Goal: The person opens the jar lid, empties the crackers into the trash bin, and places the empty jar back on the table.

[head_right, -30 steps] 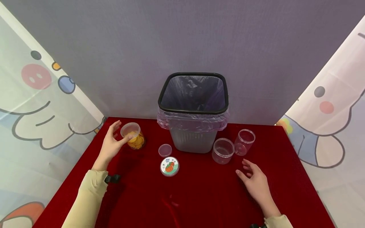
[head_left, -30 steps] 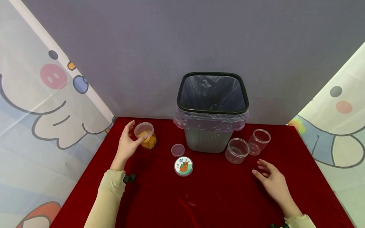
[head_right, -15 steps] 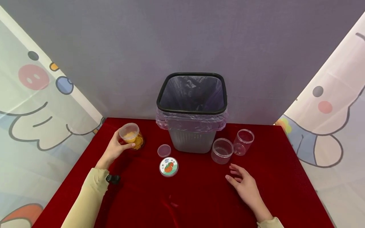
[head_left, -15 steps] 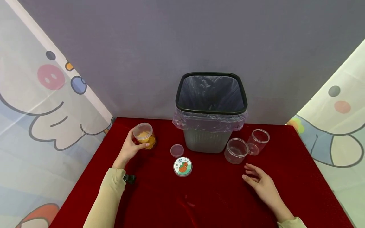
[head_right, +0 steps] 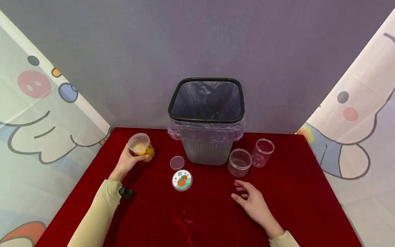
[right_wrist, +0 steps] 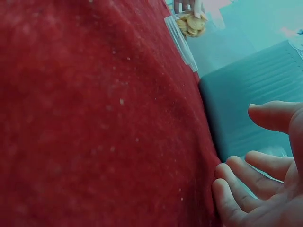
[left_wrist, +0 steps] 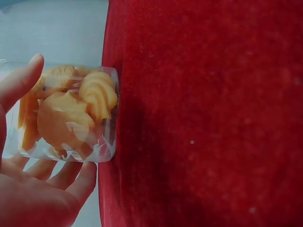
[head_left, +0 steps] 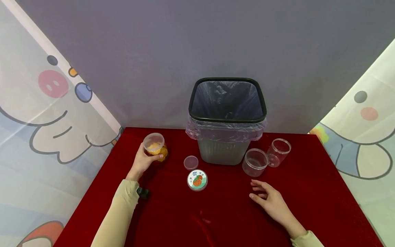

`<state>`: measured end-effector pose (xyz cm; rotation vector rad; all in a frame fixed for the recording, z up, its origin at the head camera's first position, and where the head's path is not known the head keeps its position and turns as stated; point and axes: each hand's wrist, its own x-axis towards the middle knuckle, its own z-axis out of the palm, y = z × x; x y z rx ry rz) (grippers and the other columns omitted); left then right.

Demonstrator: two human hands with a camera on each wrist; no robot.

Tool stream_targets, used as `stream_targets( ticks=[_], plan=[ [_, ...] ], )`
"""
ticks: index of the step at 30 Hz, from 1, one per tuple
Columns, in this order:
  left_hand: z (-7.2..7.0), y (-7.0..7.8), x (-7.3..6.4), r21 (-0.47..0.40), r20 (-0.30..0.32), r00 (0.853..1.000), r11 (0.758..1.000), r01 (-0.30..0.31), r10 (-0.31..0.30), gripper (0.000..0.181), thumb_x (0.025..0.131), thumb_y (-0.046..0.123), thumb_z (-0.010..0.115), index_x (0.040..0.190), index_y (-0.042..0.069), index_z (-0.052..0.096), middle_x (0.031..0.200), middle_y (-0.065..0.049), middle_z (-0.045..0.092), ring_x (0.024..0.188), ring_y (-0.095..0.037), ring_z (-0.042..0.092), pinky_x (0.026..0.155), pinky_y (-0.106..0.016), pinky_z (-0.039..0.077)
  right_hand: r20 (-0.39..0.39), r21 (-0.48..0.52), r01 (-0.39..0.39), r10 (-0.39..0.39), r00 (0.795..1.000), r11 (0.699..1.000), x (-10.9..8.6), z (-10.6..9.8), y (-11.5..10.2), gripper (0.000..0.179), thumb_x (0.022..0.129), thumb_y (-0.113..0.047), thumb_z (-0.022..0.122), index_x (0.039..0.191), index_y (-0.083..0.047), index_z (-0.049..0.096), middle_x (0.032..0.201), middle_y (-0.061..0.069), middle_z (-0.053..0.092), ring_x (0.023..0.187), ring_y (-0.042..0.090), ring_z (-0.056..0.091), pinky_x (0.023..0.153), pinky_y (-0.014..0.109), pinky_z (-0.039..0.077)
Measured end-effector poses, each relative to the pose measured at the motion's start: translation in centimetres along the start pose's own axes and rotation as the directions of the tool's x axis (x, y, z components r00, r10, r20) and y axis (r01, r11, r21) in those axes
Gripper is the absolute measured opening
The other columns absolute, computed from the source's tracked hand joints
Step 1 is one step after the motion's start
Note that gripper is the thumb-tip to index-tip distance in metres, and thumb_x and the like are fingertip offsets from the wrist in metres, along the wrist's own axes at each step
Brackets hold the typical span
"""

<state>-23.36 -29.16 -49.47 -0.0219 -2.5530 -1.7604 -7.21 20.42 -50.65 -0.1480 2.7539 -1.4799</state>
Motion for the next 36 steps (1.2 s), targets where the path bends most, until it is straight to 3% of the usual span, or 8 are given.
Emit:
stream_targets(
  ticks=[5, 10, 14, 20, 25, 30, 33, 36],
  plan=[
    [0.0, 0.3, -1.0, 0.012, -0.007, 1.0, 1.0, 0.016, -0.016, 0.099, 0.074, 0.025, 0.091, 0.152, 0.011, 0.031, 0.143, -0.014, 0.045, 0.129, -0.032, 0.043, 0.11, -0.053, 0.031, 0.012, -0.022, 0.026, -0.026, 1.0, 0.999, 0.2, 0.4, -0.4, 0.049, 0.089, -0.02, 0.077, 0.133, -0.005, 0.06, 0.122, 0.006, 0.066, 0.106, 0.022, 0.064, 0.081, 0.028, 0.055],
    [0.4, 3.7, -3.0, 0.004, 0.029, 1.0, 1.0, -0.004, 0.004, 0.092, 0.077, 0.015, 0.088, 0.151, 0.007, 0.033, 0.141, -0.017, 0.047, 0.127, -0.033, 0.045, 0.107, -0.052, 0.035, 0.005, -0.024, 0.071, -0.071, 0.997, 0.997, 0.3, 0.5, -0.6, 0.048, 0.089, -0.017, 0.077, 0.132, -0.004, 0.061, 0.121, 0.006, 0.066, 0.105, 0.02, 0.065, 0.081, 0.029, 0.056],
    [1.2, 5.8, -4.2, 0.015, 0.053, 0.997, 0.998, -0.062, 0.061, 0.089, 0.077, 0.01, 0.087, 0.149, 0.006, 0.036, 0.137, -0.017, 0.05, 0.122, -0.032, 0.049, 0.102, -0.049, 0.04, 0.002, -0.012, 0.096, -0.096, 0.995, 0.995, 0.4, 0.6, -0.7, 0.048, 0.09, -0.018, 0.076, 0.133, -0.004, 0.06, 0.124, 0.005, 0.065, 0.106, 0.019, 0.064, 0.081, 0.029, 0.056],
    [3.0, 5.6, -5.1, 0.019, 0.091, 0.985, 0.989, -0.149, 0.146, 0.09, 0.073, 0.017, 0.092, 0.147, 0.016, 0.042, 0.133, -0.008, 0.055, 0.118, -0.026, 0.053, 0.097, -0.047, 0.044, -0.016, 0.033, 0.151, -0.151, 0.988, 0.988, 0.9, 0.5, -1.1, 0.047, 0.091, -0.015, 0.075, 0.133, -0.003, 0.059, 0.127, 0.008, 0.064, 0.108, 0.017, 0.064, 0.081, 0.029, 0.056],
    [5.1, 6.0, -6.7, -0.008, 0.141, 0.968, 0.978, -0.21, 0.209, 0.091, 0.069, 0.025, 0.094, 0.145, 0.027, 0.045, 0.131, 0.001, 0.058, 0.116, -0.02, 0.057, 0.096, -0.048, 0.046, -0.027, 0.075, 0.188, -0.186, 0.982, 0.979, 1.3, 0.4, -1.8, 0.046, 0.091, -0.011, 0.074, 0.134, -0.003, 0.058, 0.129, 0.011, 0.063, 0.109, 0.017, 0.063, 0.083, 0.029, 0.056],
    [7.3, 6.9, -8.8, -0.01, 0.211, 0.949, 0.971, -0.237, 0.234, 0.09, 0.067, 0.032, 0.095, 0.143, 0.032, 0.047, 0.132, 0.007, 0.058, 0.119, -0.017, 0.056, 0.098, -0.05, 0.045, -0.029, 0.107, 0.231, -0.229, 0.973, 0.967, 1.6, 0.3, -2.6, 0.046, 0.092, -0.009, 0.073, 0.136, -0.01, 0.058, 0.129, 0.01, 0.062, 0.11, 0.017, 0.063, 0.084, 0.028, 0.055],
    [8.7, 7.5, -9.8, -0.017, 0.265, 0.931, 0.966, -0.256, 0.252, 0.091, 0.067, 0.032, 0.095, 0.144, 0.033, 0.046, 0.133, 0.009, 0.057, 0.119, -0.015, 0.056, 0.099, -0.047, 0.046, -0.039, 0.129, 0.264, -0.261, 0.964, 0.956, 1.8, 0.2, -3.3, 0.048, 0.091, -0.005, 0.073, 0.136, -0.014, 0.058, 0.129, 0.01, 0.062, 0.111, 0.017, 0.062, 0.084, 0.028, 0.055],
    [10.1, 8.0, -10.4, -0.045, 0.327, 0.903, 0.959, -0.279, 0.278, 0.092, 0.067, 0.031, 0.095, 0.145, 0.034, 0.045, 0.133, 0.011, 0.058, 0.119, -0.014, 0.056, 0.098, -0.043, 0.048, -0.051, 0.16, 0.3, -0.295, 0.954, 0.941, 1.9, 0.2, -4.1, 0.049, 0.09, -0.001, 0.072, 0.136, -0.014, 0.058, 0.129, 0.012, 0.062, 0.111, 0.016, 0.061, 0.086, 0.026, 0.054]
  ],
)
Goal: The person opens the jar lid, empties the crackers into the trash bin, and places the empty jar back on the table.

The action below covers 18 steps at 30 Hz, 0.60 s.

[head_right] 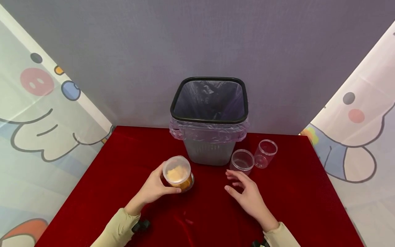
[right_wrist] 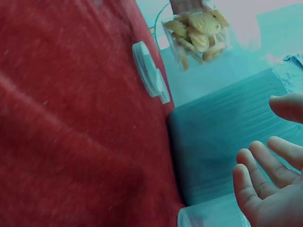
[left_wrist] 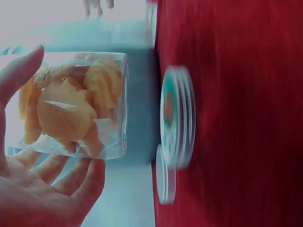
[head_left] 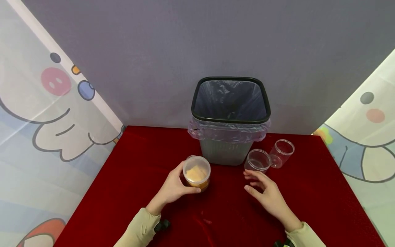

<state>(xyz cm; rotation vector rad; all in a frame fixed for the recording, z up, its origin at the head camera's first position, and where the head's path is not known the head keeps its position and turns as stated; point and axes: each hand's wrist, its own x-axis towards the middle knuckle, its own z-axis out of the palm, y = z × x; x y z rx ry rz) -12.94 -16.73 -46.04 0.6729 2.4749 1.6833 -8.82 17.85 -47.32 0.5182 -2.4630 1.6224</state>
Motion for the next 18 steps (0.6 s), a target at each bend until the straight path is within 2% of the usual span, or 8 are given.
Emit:
stream_targets(
  ticks=[4, 7, 12, 18],
  plan=[
    [2.2, 0.5, 0.3, -0.029, 0.093, 0.995, 0.999, -0.035, 0.038, 0.092, 0.068, 0.032, 0.094, 0.146, 0.035, 0.045, 0.135, 0.014, 0.057, 0.121, -0.013, 0.056, 0.098, -0.042, 0.048, -0.007, 0.05, 0.042, -0.042, 0.999, 0.998, 0.1, 0.1, -0.7, 0.052, 0.089, 0.005, 0.071, 0.137, -0.011, 0.058, 0.13, 0.016, 0.06, 0.114, 0.015, 0.06, 0.088, 0.023, 0.052],
    [3.6, 0.5, 0.5, -0.032, 0.141, 0.989, 0.999, -0.039, 0.043, 0.093, 0.069, 0.033, 0.094, 0.147, 0.036, 0.043, 0.137, 0.015, 0.054, 0.122, -0.013, 0.054, 0.098, -0.042, 0.048, 0.007, 0.093, 0.065, -0.066, 0.998, 0.994, 0.1, 0.1, -1.0, 0.054, 0.088, 0.008, 0.07, 0.138, -0.009, 0.057, 0.132, 0.018, 0.059, 0.117, 0.014, 0.058, 0.091, 0.022, 0.051],
    [5.4, 0.4, 0.7, 0.002, 0.176, 0.983, 0.999, -0.045, 0.044, 0.095, 0.069, 0.033, 0.094, 0.148, 0.034, 0.041, 0.14, 0.015, 0.052, 0.124, -0.012, 0.052, 0.098, -0.041, 0.048, 0.056, 0.167, 0.097, -0.107, 0.993, 0.981, 0.2, 0.3, -1.3, 0.058, 0.088, 0.009, 0.069, 0.142, -0.005, 0.051, 0.139, 0.02, 0.053, 0.126, 0.016, 0.051, 0.098, 0.024, 0.047],
    [7.0, 0.0, 1.1, -0.018, 0.217, 0.975, 0.999, -0.045, 0.048, 0.095, 0.07, 0.031, 0.093, 0.149, 0.032, 0.04, 0.14, 0.012, 0.052, 0.123, -0.012, 0.054, 0.1, -0.038, 0.047, 0.097, 0.19, 0.145, -0.166, 0.981, 0.971, 0.4, 0.9, -1.5, 0.071, 0.083, 0.01, 0.074, 0.146, -0.006, 0.047, 0.144, 0.016, 0.048, 0.131, 0.019, 0.046, 0.104, 0.024, 0.042]
  ],
)
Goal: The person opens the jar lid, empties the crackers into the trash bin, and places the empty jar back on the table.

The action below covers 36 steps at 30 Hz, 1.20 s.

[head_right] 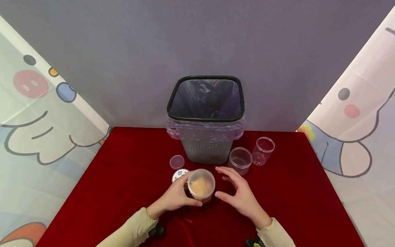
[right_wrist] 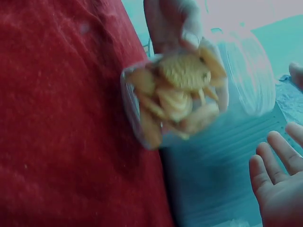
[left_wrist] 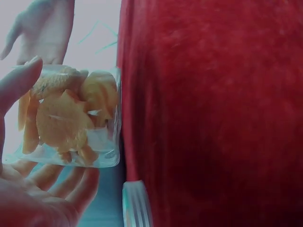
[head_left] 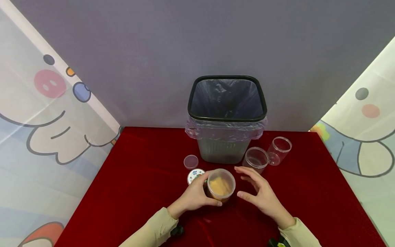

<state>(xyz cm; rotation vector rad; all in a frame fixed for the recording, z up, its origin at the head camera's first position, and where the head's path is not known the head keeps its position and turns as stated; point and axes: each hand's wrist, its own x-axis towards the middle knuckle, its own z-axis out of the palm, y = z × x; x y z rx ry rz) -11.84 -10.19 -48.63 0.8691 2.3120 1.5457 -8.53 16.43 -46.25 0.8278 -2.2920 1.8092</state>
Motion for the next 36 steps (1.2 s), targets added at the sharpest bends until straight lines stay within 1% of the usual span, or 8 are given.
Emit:
stream_targets(
  ticks=[5, 10, 13, 17, 22, 27, 30, 36],
  plan=[
    [0.9, -0.6, 0.6, 0.008, 0.012, 1.0, 1.0, -0.003, 0.003, 0.096, 0.07, 0.028, 0.094, 0.149, 0.031, 0.039, 0.139, 0.011, 0.052, 0.121, -0.012, 0.055, 0.1, -0.035, 0.047, 0.028, -0.002, 0.03, -0.03, 0.999, 1.0, 0.1, 1.1, 0.2, 0.077, 0.079, 0.007, 0.08, 0.148, -0.006, 0.045, 0.146, 0.016, 0.046, 0.134, 0.021, 0.044, 0.107, 0.024, 0.039],
    [1.3, -0.8, 1.0, 0.014, 0.017, 0.999, 1.0, 0.028, -0.028, 0.096, 0.07, 0.03, 0.094, 0.148, 0.031, 0.038, 0.14, 0.011, 0.051, 0.121, -0.011, 0.054, 0.099, -0.033, 0.048, -0.006, -0.103, -0.015, 0.015, 1.0, 0.995, 0.1, 2.2, 0.2, 0.082, 0.078, -0.007, 0.086, 0.149, -0.013, 0.046, 0.148, 0.009, 0.046, 0.134, 0.018, 0.044, 0.108, 0.021, 0.036],
    [1.3, -0.8, 1.2, 0.024, 0.022, 0.999, 0.999, 0.04, -0.041, 0.096, 0.07, 0.031, 0.093, 0.148, 0.032, 0.037, 0.14, 0.011, 0.049, 0.121, -0.011, 0.053, 0.101, -0.034, 0.046, -0.033, -0.169, -0.04, 0.035, 0.999, 0.985, 0.5, 2.8, -0.5, 0.085, 0.076, -0.014, 0.089, 0.149, -0.015, 0.046, 0.148, 0.007, 0.046, 0.135, 0.018, 0.044, 0.109, 0.019, 0.033],
    [1.4, -0.6, 1.5, 0.058, 0.036, 0.999, 0.998, 0.027, -0.029, 0.1, 0.07, 0.035, 0.093, 0.15, 0.03, 0.034, 0.142, 0.009, 0.049, 0.122, -0.012, 0.053, 0.102, -0.035, 0.045, -0.055, -0.212, -0.039, 0.028, 0.998, 0.976, 0.9, 3.4, -0.4, 0.09, 0.073, -0.022, 0.091, 0.15, -0.014, 0.046, 0.148, 0.006, 0.047, 0.135, 0.021, 0.045, 0.109, 0.017, 0.03],
    [1.4, -0.4, 2.0, 0.102, 0.063, 0.998, 0.995, 0.01, -0.016, 0.103, 0.067, 0.039, 0.094, 0.152, 0.027, 0.036, 0.141, 0.009, 0.05, 0.122, -0.011, 0.053, 0.101, -0.034, 0.045, -0.063, -0.241, -0.018, 0.002, 0.998, 0.97, 0.9, 3.8, 0.1, 0.093, 0.069, -0.027, 0.093, 0.149, -0.014, 0.047, 0.147, 0.005, 0.048, 0.131, 0.023, 0.049, 0.106, 0.015, 0.034],
    [1.0, -0.5, 2.2, 0.147, 0.076, 0.997, 0.989, -0.005, -0.007, 0.101, 0.065, 0.036, 0.095, 0.15, 0.024, 0.042, 0.138, 0.01, 0.054, 0.118, -0.008, 0.056, 0.1, -0.031, 0.046, -0.072, -0.237, -0.024, 0.007, 0.997, 0.971, 1.2, 3.7, 0.1, 0.09, 0.067, -0.027, 0.095, 0.145, -0.015, 0.053, 0.144, 0.003, 0.052, 0.127, 0.024, 0.053, 0.103, 0.015, 0.038],
    [0.7, -0.6, 2.4, 0.156, 0.094, 0.995, 0.987, -0.032, 0.017, 0.1, 0.065, 0.035, 0.096, 0.149, 0.023, 0.043, 0.137, 0.01, 0.056, 0.117, -0.007, 0.056, 0.099, -0.03, 0.047, -0.05, -0.231, -0.035, 0.024, 0.998, 0.972, 1.4, 3.4, 0.3, 0.087, 0.067, -0.029, 0.095, 0.143, -0.015, 0.056, 0.143, 0.0, 0.054, 0.128, 0.022, 0.053, 0.103, 0.015, 0.038],
    [0.2, -0.8, 2.8, 0.159, 0.145, 0.988, 0.984, -0.076, 0.053, 0.1, 0.063, 0.033, 0.097, 0.148, 0.026, 0.044, 0.133, 0.013, 0.057, 0.116, -0.005, 0.057, 0.099, -0.028, 0.046, 0.074, -0.161, -0.039, 0.052, 0.996, 0.986, 2.0, 2.2, 0.9, 0.085, 0.07, -0.03, 0.093, 0.145, -0.016, 0.055, 0.145, -0.003, 0.052, 0.131, 0.019, 0.049, 0.105, 0.022, 0.039]
  ],
)
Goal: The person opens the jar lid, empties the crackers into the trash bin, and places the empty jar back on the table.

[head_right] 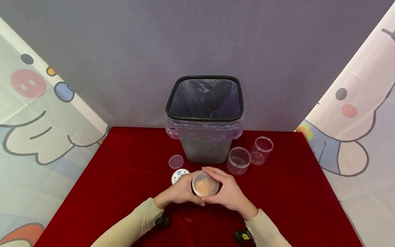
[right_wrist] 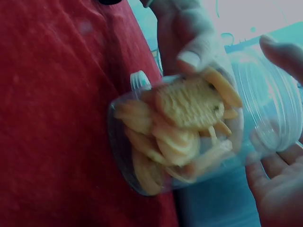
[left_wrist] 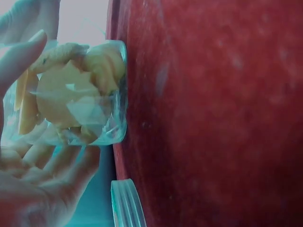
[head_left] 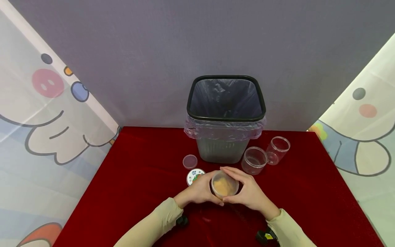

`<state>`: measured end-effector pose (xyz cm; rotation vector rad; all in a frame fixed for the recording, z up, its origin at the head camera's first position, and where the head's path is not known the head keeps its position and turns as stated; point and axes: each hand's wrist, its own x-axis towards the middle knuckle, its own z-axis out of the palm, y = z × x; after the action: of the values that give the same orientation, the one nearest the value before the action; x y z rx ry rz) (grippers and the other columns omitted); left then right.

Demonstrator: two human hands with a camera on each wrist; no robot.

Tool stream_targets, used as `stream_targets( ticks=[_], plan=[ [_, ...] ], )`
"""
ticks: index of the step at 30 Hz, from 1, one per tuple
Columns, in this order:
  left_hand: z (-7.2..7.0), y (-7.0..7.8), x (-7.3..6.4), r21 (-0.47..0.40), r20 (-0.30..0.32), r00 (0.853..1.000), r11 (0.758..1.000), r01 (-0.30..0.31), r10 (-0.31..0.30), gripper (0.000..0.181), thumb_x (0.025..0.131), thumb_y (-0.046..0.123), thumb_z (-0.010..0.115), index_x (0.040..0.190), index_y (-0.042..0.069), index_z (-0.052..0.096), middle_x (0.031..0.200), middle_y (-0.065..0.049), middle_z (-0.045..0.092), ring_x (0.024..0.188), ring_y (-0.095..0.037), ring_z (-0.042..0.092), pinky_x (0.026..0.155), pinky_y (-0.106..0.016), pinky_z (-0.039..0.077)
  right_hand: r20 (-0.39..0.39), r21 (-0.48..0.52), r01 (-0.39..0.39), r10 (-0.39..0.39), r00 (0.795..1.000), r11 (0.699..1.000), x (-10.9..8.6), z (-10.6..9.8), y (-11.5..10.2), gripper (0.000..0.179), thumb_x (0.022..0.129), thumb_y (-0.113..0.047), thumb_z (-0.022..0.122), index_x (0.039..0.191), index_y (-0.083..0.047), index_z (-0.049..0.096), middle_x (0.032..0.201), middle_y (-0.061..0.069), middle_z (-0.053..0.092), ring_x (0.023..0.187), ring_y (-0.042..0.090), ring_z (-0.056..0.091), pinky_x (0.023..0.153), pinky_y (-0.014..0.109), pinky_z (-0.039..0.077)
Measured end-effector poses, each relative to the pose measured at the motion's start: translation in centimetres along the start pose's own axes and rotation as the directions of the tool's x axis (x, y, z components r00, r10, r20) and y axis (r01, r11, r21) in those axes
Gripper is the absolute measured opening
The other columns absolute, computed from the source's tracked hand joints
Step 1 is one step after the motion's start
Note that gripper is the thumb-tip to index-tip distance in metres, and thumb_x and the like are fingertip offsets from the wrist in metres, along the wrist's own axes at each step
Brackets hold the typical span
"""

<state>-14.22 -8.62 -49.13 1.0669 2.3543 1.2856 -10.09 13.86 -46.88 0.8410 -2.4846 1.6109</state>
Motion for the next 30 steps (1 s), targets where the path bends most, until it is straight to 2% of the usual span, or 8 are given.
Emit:
stream_targets(
  ticks=[6, 9, 14, 17, 22, 30],
  plan=[
    [-0.1, -0.1, 0.0, 0.028, 0.017, 1.0, 1.0, 0.013, -0.014, 0.098, 0.061, 0.036, 0.097, 0.145, 0.025, 0.047, 0.13, 0.013, 0.059, 0.113, -0.004, 0.057, 0.098, -0.026, 0.046, 0.097, 0.009, 0.041, -0.041, 0.994, 0.999, 0.5, -0.8, 0.7, 0.088, 0.07, -0.027, 0.093, 0.147, -0.017, 0.052, 0.145, -0.002, 0.052, 0.131, 0.02, 0.049, 0.106, 0.027, 0.039],
    [-0.1, -0.1, 0.0, 0.031, 0.019, 1.0, 0.999, 0.023, -0.023, 0.098, 0.062, 0.038, 0.097, 0.146, 0.023, 0.046, 0.131, 0.012, 0.058, 0.114, -0.004, 0.056, 0.098, -0.026, 0.046, 0.122, 0.015, 0.051, -0.052, 0.991, 0.999, 0.6, -1.0, 0.8, 0.091, 0.07, -0.025, 0.093, 0.149, -0.019, 0.049, 0.147, -0.002, 0.05, 0.133, 0.02, 0.048, 0.107, 0.028, 0.039],
    [0.1, 0.0, -0.1, 0.004, 0.024, 0.999, 1.0, 0.022, -0.022, 0.1, 0.066, 0.037, 0.095, 0.149, 0.021, 0.042, 0.135, 0.009, 0.056, 0.117, -0.006, 0.056, 0.1, -0.028, 0.046, 0.134, 0.089, 0.036, -0.048, 0.99, 0.995, 0.1, -0.9, 0.7, 0.102, 0.07, -0.019, 0.092, 0.156, -0.016, 0.036, 0.156, 0.002, 0.039, 0.141, 0.022, 0.037, 0.111, 0.025, 0.032],
    [0.1, 0.0, -0.1, -0.001, 0.018, 1.0, 1.0, 0.021, -0.021, 0.1, 0.066, 0.038, 0.095, 0.149, 0.021, 0.041, 0.136, 0.009, 0.056, 0.119, -0.007, 0.056, 0.101, -0.029, 0.045, 0.097, 0.115, 0.027, -0.038, 0.995, 0.993, -0.5, -0.6, 0.5, 0.107, 0.07, -0.014, 0.092, 0.158, -0.015, 0.03, 0.159, 0.005, 0.033, 0.144, 0.023, 0.032, 0.111, 0.022, 0.03],
    [0.2, 0.1, -0.3, 0.001, 0.01, 0.999, 0.999, 0.041, -0.041, 0.1, 0.065, 0.038, 0.095, 0.149, 0.023, 0.042, 0.135, 0.011, 0.057, 0.118, -0.007, 0.056, 0.101, -0.029, 0.045, -0.013, 0.077, -0.007, 0.008, 1.0, 0.997, -1.8, 0.4, 0.0, 0.105, 0.071, -0.012, 0.091, 0.158, -0.019, 0.031, 0.158, 0.002, 0.035, 0.143, 0.02, 0.033, 0.111, 0.018, 0.027],
    [0.3, 0.4, -0.4, -0.013, 0.008, 0.997, 0.997, 0.079, -0.079, 0.099, 0.067, 0.035, 0.094, 0.15, 0.025, 0.042, 0.135, 0.012, 0.057, 0.119, -0.007, 0.055, 0.101, -0.031, 0.045, -0.195, -0.043, -0.016, 0.007, 0.981, 0.999, -3.1, 2.5, -0.5, 0.111, 0.068, -0.014, 0.093, 0.158, -0.015, 0.028, 0.156, 0.004, 0.037, 0.143, 0.018, 0.032, 0.112, 0.016, 0.024]
  ],
)
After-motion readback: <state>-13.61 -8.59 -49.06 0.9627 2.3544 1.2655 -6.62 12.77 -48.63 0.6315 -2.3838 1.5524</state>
